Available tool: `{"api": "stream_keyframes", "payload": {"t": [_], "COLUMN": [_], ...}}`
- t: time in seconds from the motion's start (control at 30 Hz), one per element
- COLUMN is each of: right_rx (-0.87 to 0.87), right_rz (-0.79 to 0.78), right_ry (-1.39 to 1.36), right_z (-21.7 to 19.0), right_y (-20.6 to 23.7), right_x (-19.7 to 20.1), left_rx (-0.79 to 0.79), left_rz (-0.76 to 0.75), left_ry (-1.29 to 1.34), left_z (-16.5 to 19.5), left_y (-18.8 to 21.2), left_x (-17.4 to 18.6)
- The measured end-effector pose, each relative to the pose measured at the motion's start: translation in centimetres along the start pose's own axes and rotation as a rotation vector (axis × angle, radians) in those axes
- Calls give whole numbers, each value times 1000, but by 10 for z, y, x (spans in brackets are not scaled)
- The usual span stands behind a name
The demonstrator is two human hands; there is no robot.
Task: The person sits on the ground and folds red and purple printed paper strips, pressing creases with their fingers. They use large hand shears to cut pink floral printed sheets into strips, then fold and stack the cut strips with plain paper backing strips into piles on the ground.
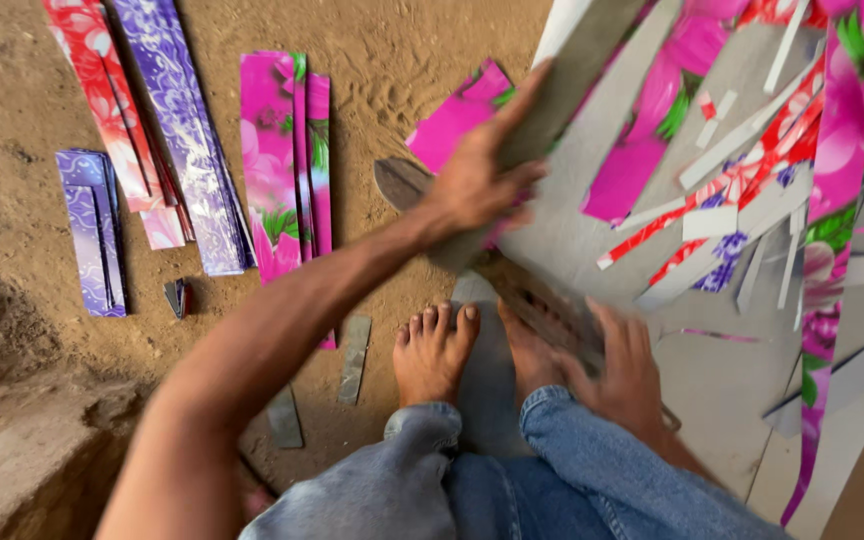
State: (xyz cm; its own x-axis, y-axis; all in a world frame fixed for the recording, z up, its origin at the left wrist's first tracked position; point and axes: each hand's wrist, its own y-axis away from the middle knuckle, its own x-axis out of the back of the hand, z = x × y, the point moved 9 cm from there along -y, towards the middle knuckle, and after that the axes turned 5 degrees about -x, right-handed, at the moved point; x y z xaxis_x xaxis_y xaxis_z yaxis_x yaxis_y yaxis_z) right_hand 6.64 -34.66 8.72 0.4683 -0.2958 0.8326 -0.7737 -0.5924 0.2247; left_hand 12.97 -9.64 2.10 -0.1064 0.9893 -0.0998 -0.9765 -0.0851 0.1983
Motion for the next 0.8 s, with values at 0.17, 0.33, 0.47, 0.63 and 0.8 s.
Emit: {"api": "stream_keyframes", "payload": {"t": [0.17, 0.33, 0.47, 0.63, 0.8], "right_rx": [-775, -716, -796, -788, -785], "right_rz": [-500, -986, -1059, -975, -956], "right_ry": [-216, -417, -525, -287, -202], "right_z": [120, 145, 146, 129, 104], "right_y": [92, 125, 122, 101, 87], "right_x": [-43, -56, -41, -34, -28], "left_rx": [40, 532, 464, 472, 660], "left_rz": [-154, -171, -125, -138, -142], "left_ry": [-387, -307, -264, -145, -195], "left_z": [24, -1, -17, -38, -49], "left_y": [75, 166, 205, 231, 249], "left_x": [121, 185, 181, 146, 135]}}
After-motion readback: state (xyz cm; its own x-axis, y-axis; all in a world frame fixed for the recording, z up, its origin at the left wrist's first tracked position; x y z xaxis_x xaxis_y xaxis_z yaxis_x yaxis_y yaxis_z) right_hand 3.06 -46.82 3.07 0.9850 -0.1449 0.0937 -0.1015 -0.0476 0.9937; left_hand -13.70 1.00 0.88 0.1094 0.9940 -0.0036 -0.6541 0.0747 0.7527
